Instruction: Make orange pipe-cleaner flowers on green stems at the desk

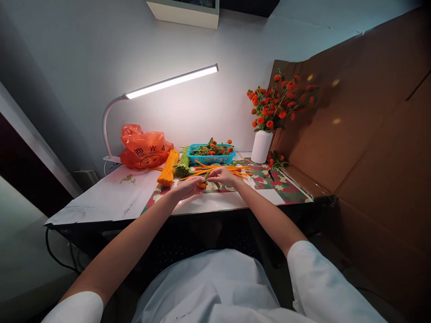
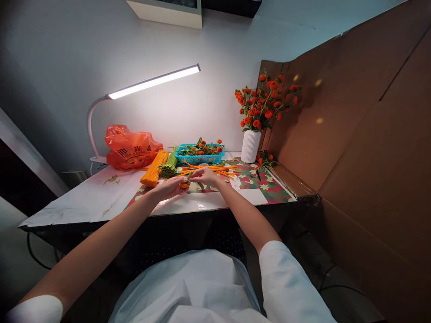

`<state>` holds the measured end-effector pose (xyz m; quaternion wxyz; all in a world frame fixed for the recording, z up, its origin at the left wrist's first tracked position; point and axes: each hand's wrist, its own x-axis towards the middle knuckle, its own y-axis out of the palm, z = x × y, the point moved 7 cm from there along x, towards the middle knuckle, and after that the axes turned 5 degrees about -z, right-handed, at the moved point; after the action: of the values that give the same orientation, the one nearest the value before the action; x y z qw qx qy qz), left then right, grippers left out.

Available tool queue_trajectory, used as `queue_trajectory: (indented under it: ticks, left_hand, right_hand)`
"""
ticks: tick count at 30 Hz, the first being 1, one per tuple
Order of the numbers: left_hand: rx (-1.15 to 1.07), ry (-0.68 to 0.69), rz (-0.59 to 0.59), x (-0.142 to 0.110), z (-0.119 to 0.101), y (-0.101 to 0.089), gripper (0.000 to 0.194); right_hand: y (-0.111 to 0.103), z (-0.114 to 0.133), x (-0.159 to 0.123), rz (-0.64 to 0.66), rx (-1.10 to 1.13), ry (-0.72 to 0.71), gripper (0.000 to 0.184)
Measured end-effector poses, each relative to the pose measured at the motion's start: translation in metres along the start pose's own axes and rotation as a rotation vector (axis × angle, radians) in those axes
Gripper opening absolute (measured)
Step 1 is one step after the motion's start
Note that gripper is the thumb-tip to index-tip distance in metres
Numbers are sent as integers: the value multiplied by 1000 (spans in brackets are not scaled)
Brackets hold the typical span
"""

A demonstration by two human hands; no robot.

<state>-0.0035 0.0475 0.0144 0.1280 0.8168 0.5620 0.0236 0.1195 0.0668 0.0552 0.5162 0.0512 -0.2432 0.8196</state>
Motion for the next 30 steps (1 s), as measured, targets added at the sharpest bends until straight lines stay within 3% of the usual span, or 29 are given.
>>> queue_trajectory:
  ticks: [7,11,19,30]
  left_hand:
    - [-11,105,-65,0,-2,-6,18]
    - [-28,125,-103,-4,0,-6,28]
    - [-57,146,-214,-7,6,-12,34]
    - [4,264,-228,-5,1,-12,44]
  right_hand:
    - [10,5,-10,4,75,33,39]
    - [9,-2,-9,-61,97,55,39]
    - [8,-4,-8,-71,27,42,30]
    - [10,7,-5,-58,-160,-58,42]
